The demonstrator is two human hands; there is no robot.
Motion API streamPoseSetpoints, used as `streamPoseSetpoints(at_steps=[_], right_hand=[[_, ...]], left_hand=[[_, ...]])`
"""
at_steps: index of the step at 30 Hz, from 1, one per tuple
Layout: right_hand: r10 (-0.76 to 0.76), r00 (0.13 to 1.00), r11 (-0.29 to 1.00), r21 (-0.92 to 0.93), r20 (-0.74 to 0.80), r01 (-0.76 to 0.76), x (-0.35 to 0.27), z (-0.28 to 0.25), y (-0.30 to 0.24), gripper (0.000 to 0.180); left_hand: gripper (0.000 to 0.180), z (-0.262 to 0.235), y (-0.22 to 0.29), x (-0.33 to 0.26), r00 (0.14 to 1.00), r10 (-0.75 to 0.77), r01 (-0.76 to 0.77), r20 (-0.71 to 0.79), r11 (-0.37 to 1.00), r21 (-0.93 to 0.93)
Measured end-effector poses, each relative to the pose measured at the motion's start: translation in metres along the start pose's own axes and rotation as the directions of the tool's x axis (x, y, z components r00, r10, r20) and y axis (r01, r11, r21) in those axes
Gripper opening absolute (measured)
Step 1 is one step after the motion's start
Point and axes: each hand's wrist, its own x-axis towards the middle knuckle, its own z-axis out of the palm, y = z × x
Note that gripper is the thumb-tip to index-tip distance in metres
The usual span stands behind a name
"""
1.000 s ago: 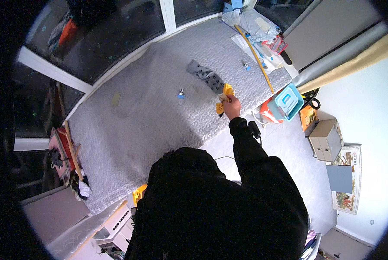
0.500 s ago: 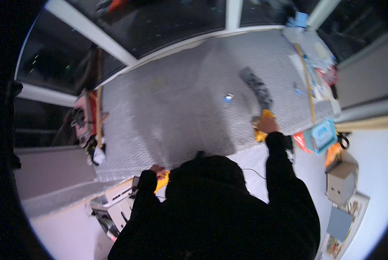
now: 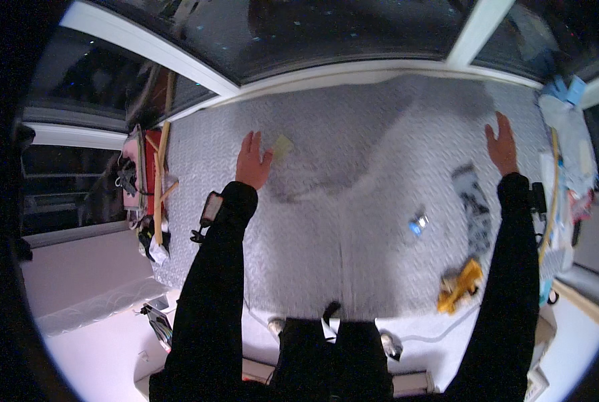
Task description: The person assembles a wooden coat rack by inserting several dowels into a central pole. They then handle a pink box, a white cloth, and a black pouch, placing items on a cluttered table.
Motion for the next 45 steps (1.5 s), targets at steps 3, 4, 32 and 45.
streamPoseSetpoints(at_steps=[3, 4, 32, 45], right_hand=[[0.136, 0.970, 0.954, -0.290, 0.199, -0.075, 0.032, 0.053, 0.017, 0.054], [0.086, 0.990, 0.954, -0.295, 0.110, -0.050, 0.034, 0.066, 0.026, 0.054], [0.101, 0.980, 0.993, -0.040, -0.172, -0.110, 0.039, 0.037, 0.025, 0.059], [0.747, 0.661, 0.455, 0.784, -0.077, -0.422, -0.029, -0.137, 0.334, 0.041]], left_hand=[[0.062, 0.029, -0.018, 0.029, 0.995, -0.086, 0.073, 0.043, 0.968, 0.239], [0.063, 0.039, -0.020, 0.032, 0.987, -0.130, 0.096, 0.095, 0.949, 0.301], [0.060, 0.016, 0.050, 0.041, 0.905, -0.386, 0.164, 0.181, 0.707, 0.688], [0.039, 0.085, 0.586, -0.209, 0.629, 0.299, 0.162, 0.718, 0.853, -0.496]])
